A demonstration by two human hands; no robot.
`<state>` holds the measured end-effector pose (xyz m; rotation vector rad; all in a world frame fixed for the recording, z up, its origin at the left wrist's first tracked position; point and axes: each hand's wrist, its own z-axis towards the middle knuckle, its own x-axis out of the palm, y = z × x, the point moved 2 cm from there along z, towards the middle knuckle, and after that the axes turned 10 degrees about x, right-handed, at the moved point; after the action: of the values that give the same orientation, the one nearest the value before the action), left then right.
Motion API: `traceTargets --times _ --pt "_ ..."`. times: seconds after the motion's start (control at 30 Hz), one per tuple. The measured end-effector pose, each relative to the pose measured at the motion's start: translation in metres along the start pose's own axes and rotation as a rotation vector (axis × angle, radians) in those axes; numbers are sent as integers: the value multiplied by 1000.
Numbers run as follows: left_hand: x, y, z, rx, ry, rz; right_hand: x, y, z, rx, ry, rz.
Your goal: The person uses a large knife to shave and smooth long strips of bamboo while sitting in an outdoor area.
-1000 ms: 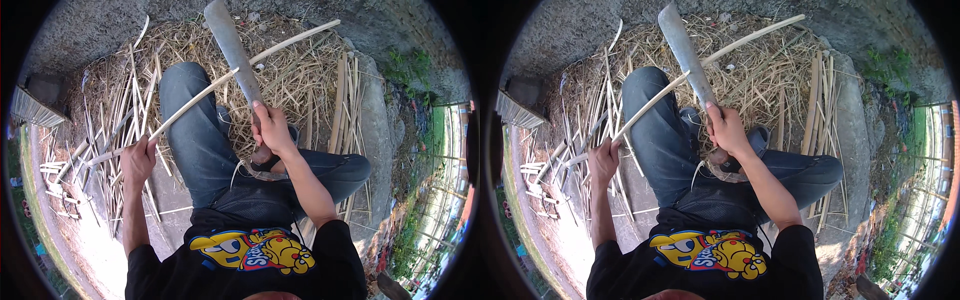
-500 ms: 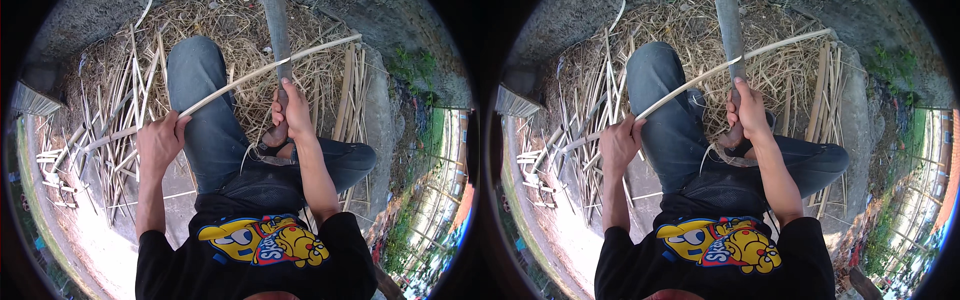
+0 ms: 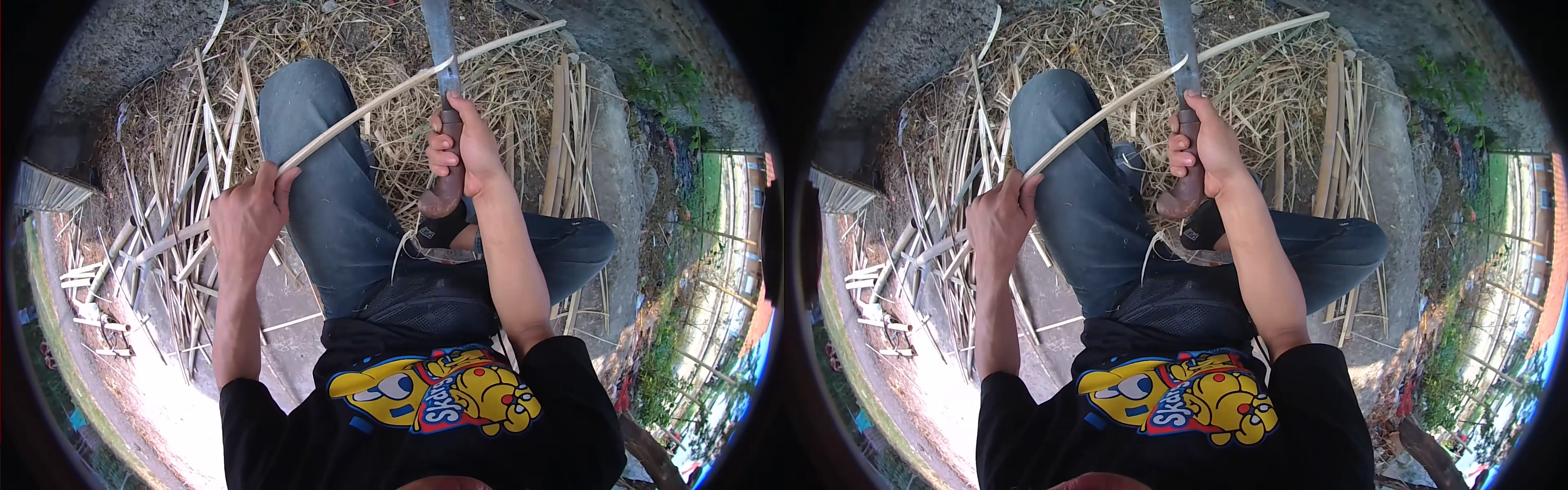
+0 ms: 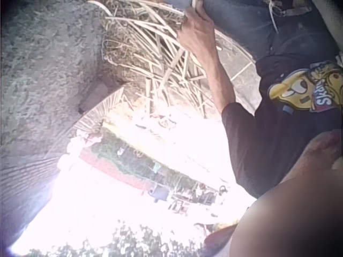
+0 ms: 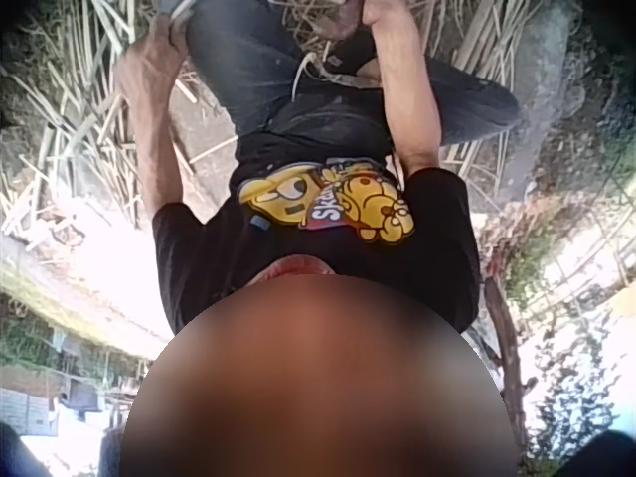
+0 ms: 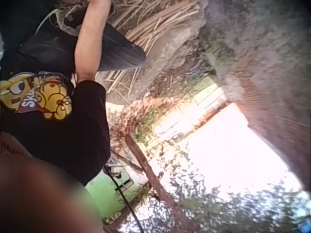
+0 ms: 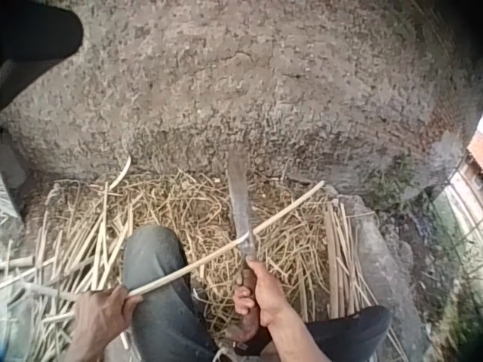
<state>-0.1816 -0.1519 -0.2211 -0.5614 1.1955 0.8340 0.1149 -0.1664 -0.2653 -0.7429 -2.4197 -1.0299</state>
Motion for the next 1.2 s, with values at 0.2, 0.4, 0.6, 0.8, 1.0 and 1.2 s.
traceTargets --times 0.2,0.4,0.6,0.8,1.0,1.2 --pt "-8 8 -1 71 19 17 -29 13 -7 -73 -109 -124" --pt "-8 21 -15 46 47 0 -75 54 6 -290 -295 -49" --pt "-6 1 1 94 74 15 9 -35 -13 -82 -93 -331" --pt "-4 5 -5 66 63 5 10 -31 -10 163 224 -28" --pt "2 10 -17 8 71 -72 6 -1 -10 -85 13 -114" --pt "0 14 -22 -27 78 -99 -39 47 1 -339 -291 -84"
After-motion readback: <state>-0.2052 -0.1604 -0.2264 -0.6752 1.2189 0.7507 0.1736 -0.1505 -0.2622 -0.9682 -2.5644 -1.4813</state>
